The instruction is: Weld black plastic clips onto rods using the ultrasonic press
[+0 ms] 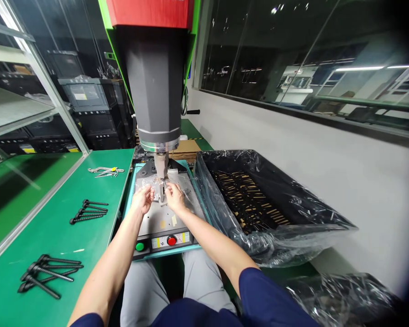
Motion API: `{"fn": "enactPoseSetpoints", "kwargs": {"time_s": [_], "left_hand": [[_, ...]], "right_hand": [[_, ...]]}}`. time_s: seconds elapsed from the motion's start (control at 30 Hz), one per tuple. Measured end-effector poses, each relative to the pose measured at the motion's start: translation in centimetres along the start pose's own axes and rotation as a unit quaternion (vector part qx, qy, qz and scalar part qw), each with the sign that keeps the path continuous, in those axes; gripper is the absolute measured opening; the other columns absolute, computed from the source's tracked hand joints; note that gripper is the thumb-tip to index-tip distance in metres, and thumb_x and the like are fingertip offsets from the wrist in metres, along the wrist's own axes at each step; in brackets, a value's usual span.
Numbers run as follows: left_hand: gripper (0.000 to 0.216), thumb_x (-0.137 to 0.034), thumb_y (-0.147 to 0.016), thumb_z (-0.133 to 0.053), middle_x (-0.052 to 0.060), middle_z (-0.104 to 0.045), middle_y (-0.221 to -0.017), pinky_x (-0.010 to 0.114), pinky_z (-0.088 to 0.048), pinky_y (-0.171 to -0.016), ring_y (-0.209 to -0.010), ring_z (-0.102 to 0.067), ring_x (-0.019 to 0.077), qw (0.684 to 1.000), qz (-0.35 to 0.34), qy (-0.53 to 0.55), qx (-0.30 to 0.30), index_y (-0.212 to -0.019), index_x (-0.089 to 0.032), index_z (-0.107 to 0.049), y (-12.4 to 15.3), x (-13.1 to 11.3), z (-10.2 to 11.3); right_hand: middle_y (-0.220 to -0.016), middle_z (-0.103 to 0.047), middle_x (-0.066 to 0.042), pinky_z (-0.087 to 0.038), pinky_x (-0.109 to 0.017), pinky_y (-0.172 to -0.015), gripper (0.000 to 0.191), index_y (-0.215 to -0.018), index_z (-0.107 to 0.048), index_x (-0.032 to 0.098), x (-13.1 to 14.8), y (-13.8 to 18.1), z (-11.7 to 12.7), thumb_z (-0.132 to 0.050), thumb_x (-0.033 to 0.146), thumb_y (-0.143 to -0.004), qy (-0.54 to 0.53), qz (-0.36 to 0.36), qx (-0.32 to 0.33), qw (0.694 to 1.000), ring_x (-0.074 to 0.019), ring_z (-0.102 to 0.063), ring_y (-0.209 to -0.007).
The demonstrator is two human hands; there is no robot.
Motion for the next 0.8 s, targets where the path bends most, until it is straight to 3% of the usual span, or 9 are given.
{"fn": "enactPoseSetpoints", "kwargs": {"time_s": [0.2, 0.4, 0.5, 0.63, 0.8], "left_hand": [[0.013, -0.003, -0.077, -0.067, 0.002, -0.062, -0.068, 0.013, -0.049, -0.046, -0.053, -0.062, 0.0083, 1.0, -0.013, -0.004, 0.01, -0.082, -0.012, -0.06, -0.1, -0.6, -0.7], [0.014, -0.004, -0.076, -0.069, 0.001, -0.063, -0.066, 0.013, -0.049, -0.046, -0.052, -0.062, 0.0083, 0.999, -0.017, -0.003, 0.027, -0.082, -0.012, -0.06, -0.6, -1.5, -1.5], [0.012, -0.004, -0.077, -0.068, 0.002, -0.063, -0.067, 0.013, -0.048, -0.046, -0.052, -0.062, 0.0082, 0.999, -0.019, -0.005, 0.03, -0.082, -0.012, -0.06, -0.8, -1.8, -1.6], [0.014, -0.004, -0.074, -0.069, 0.0, -0.062, -0.066, 0.013, -0.048, -0.046, -0.052, -0.061, 0.0075, 0.999, -0.029, -0.016, 0.028, -0.081, -0.012, -0.06, -0.6, -1.4, -1.2], [0.019, -0.006, -0.069, -0.075, 0.0, -0.063, -0.067, 0.013, -0.046, -0.044, -0.051, -0.06, 0.0076, 0.997, -0.039, -0.059, 0.016, -0.08, -0.012, -0.06, 0.2, 0.3, 0.6]], "right_hand": [[-0.132, -0.049, -0.013, -0.03, -0.04, -0.115, 0.046, -0.133, -0.058, 0.021, 0.6, -1.9, 0.1, -0.056, 0.027, -0.087, 0.058, 0.055, -0.025, 0.996, -0.0282, -0.043, -0.129], [-0.119, -0.062, -0.011, -0.038, -0.037, -0.107, 0.023, -0.107, -0.07, 0.019, 1.9, -5.9, -0.2, -0.061, 0.024, -0.086, 0.102, 0.048, 0.06, 0.992, -0.0254, -0.052, -0.12], [-0.109, -0.065, -0.01, -0.042, -0.036, -0.101, 0.011, -0.091, -0.07, 0.018, 3.0, -6.7, 0.5, -0.062, 0.023, -0.086, 0.101, 0.074, 0.062, 0.99, -0.0239, -0.056, -0.112], [-0.1, -0.067, -0.007, -0.044, -0.037, -0.096, 0.008, -0.088, -0.067, 0.02, 3.3, -4.8, 1.8, -0.066, 0.025, -0.082, 0.053, 0.099, 0.039, 0.993, -0.0222, -0.059, -0.102], [-0.082, -0.066, -0.001, -0.05, -0.032, -0.075, 0.024, -0.094, -0.064, 0.02, 1.8, 0.8, 2.8, -0.072, 0.033, -0.076, -0.123, 0.019, 0.111, 0.986, -0.017, -0.062, -0.076]]}}
Point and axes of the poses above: each hand's wrist, its own y-axis away from the middle knuckle, its own z-axis out of the back of the hand, x = y × z, the point moved 3 cm from there along -y, towards the middle knuckle
